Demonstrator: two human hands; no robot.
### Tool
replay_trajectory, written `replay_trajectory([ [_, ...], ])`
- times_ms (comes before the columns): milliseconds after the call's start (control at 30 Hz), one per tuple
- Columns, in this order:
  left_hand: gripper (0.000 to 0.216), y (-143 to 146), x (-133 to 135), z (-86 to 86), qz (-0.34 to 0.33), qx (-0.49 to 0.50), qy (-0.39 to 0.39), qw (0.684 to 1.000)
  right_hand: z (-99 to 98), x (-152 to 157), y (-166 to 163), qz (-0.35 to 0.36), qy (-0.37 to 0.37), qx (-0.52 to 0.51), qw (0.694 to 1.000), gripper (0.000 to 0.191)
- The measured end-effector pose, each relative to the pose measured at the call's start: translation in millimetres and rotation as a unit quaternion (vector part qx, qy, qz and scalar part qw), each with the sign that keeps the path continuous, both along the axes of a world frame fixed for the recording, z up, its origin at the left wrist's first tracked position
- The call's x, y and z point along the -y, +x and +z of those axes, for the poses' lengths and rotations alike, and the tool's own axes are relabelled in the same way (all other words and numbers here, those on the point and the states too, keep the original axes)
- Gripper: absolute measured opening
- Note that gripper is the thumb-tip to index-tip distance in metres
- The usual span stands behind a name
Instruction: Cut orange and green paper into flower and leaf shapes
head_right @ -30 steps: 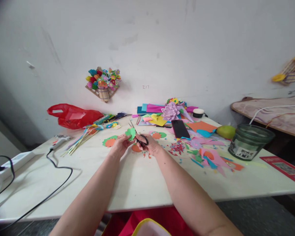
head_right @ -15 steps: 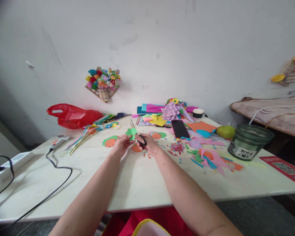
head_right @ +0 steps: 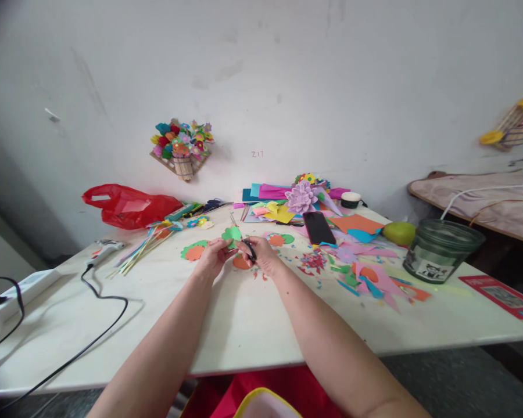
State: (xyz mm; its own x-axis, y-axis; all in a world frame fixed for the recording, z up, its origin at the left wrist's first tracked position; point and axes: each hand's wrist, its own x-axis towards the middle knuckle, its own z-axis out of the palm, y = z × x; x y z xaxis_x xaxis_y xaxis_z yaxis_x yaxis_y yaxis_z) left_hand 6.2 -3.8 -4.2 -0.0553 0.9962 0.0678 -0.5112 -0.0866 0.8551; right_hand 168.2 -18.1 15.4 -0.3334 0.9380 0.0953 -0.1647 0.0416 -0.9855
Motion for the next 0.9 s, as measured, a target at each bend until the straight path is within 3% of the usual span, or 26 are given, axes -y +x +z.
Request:
replay_trajectory([
  [900,0.029,-5.9,-4.0,-0.4,0.032,0.001,-0.016,0.999,0.6,-2.5,-2.6,-0.040,0.040,0.074,0.996,0.031],
])
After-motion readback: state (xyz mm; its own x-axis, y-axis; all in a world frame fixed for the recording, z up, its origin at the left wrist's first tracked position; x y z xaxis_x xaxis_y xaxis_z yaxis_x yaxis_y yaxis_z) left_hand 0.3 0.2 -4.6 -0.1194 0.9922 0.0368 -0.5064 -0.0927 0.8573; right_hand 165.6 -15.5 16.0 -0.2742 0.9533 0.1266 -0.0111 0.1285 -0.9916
